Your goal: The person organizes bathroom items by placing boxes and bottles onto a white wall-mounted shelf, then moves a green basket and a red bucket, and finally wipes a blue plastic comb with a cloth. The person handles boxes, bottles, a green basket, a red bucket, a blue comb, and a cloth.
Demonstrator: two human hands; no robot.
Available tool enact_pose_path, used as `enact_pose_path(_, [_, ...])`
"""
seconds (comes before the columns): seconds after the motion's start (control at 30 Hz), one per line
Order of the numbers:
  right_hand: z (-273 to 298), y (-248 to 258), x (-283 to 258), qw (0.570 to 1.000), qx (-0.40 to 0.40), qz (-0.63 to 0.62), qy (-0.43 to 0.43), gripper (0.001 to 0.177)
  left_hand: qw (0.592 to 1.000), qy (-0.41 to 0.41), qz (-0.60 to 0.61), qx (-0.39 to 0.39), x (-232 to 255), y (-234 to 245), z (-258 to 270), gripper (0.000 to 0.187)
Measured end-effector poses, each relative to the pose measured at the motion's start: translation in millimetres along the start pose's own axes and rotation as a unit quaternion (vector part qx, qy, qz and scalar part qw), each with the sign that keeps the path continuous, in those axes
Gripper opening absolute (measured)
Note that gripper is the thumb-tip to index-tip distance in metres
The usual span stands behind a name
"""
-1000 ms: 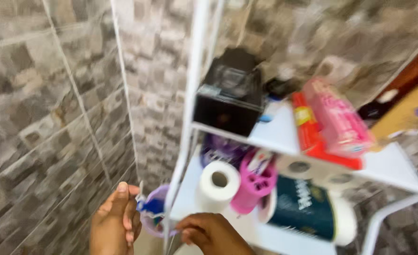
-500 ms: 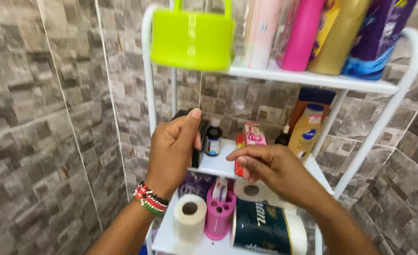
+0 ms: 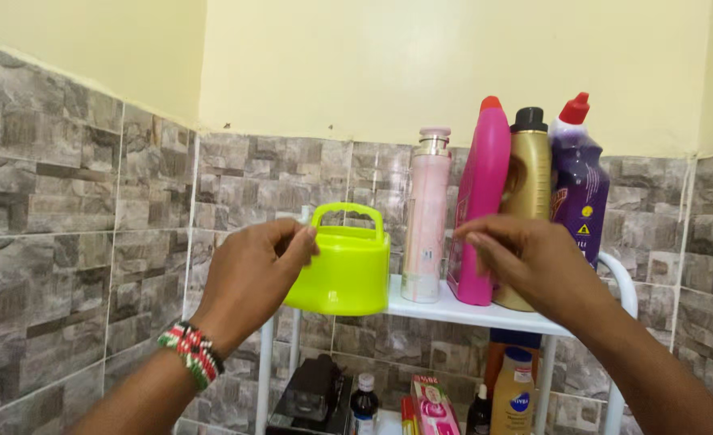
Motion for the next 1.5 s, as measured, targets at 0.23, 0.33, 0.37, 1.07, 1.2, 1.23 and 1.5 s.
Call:
enact_pose_path(0.23, [-34.7, 9.0, -30.4, 0.979, 0.179, 0.075, 0.063, 0.023, 0.982, -0.121, -0.11, -0.097, -5.0, -20.4, -27.1, 0.03])
enact_pose_path(0.33, [-50.3, 2.9, -32.9, 0.975, 0.194, 0.095, 0.055, 0.036, 0.96, -0.165, -0.162, -0.155, -2.4, -35.9, -20.8, 0.052])
enact_pose_path(0.37, [-57.7, 1.8, -32.2, 0.976, 0.19, 0.092, 0.047, 0.043, 0.955, -0.173, -0.171, -0.172, -0.4, -40.1, -19.7, 0.058])
enact_pose_path(1.07, [-88.7, -112.8, 21.6, 0.989, 0.071, 0.098, -0.088, 0.123, 0.925, -0.205, -0.22, -0.231, -0.8, -74.0, -15.9, 0.073])
enact_pose_path(1.2, [-89.0, -111.6, 29.1, 0.988, 0.065, 0.104, -0.098, 0.115, 0.925, -0.208, -0.22, -0.228, -1.5, -74.8, -13.8, 0.069])
enact_pose_path(1.23, [-89.2, -112.1, 31.0, 0.987, 0.055, 0.109, -0.106, 0.115, 0.925, -0.206, -0.219, -0.23, -1.8, -75.1, -13.3, 0.068])
enact_pose_path(1.5, [-72.9, -92.6, 9.4, 0.981, 0.131, 0.138, -0.03, 0.121, 0.937, -0.23, -0.177, -0.194, 11.1, -66.4, -2.9, 0.059])
Point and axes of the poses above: each hand's wrist, its own z-axis away from the middle knuckle, its own y-axis out of the back of the hand, x = y × z, the point moved 8 cm from there along -z, towards the middle knuckle, and after that the axes turned 14 degrees about z, right-handed, at the moved point
